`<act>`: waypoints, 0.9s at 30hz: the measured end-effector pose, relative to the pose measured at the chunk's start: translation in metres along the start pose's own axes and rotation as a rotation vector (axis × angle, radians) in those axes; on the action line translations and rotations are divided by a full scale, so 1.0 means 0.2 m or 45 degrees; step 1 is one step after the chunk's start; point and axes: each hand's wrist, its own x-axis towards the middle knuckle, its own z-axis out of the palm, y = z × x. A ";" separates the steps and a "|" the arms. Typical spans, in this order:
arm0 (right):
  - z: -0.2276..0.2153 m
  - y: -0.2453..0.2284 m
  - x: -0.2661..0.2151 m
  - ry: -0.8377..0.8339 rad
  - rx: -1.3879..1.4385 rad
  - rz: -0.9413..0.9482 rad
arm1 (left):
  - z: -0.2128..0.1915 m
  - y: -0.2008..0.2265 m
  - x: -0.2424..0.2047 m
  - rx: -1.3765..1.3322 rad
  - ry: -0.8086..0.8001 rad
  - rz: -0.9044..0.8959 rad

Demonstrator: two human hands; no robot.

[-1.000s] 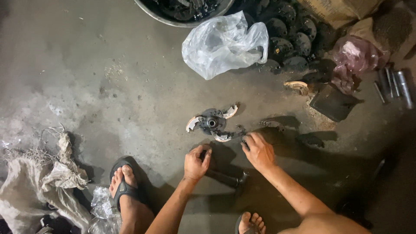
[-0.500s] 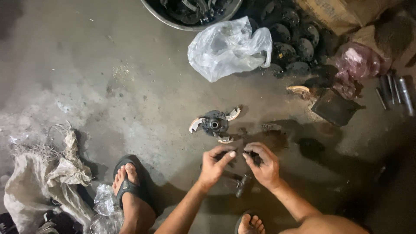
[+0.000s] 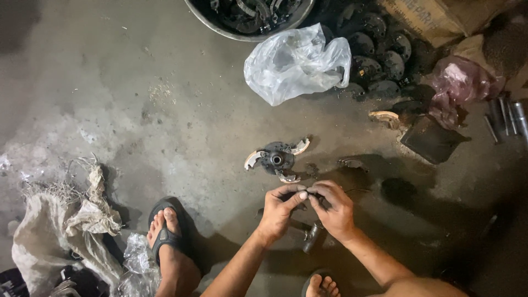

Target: The person sits on the floor and uses pliers to remove a spring from a mechanical part, likely a brake assembly. They then use the pliers to adjust and tighten components within the assembly.

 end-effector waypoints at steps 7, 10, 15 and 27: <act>0.07 0.07 0.00 -0.127 -0.114 0.071 | -0.22 -0.16 0.09 0.134 0.337 0.209; 0.09 0.12 -0.03 -0.038 -0.086 0.144 | -0.26 0.02 0.11 0.483 0.536 0.340; 0.08 0.13 -0.02 -0.047 -0.009 0.546 | -0.28 0.14 0.17 1.148 0.718 0.495; 0.07 0.15 -0.03 -0.063 0.089 0.547 | -0.33 0.05 0.24 1.567 0.585 0.856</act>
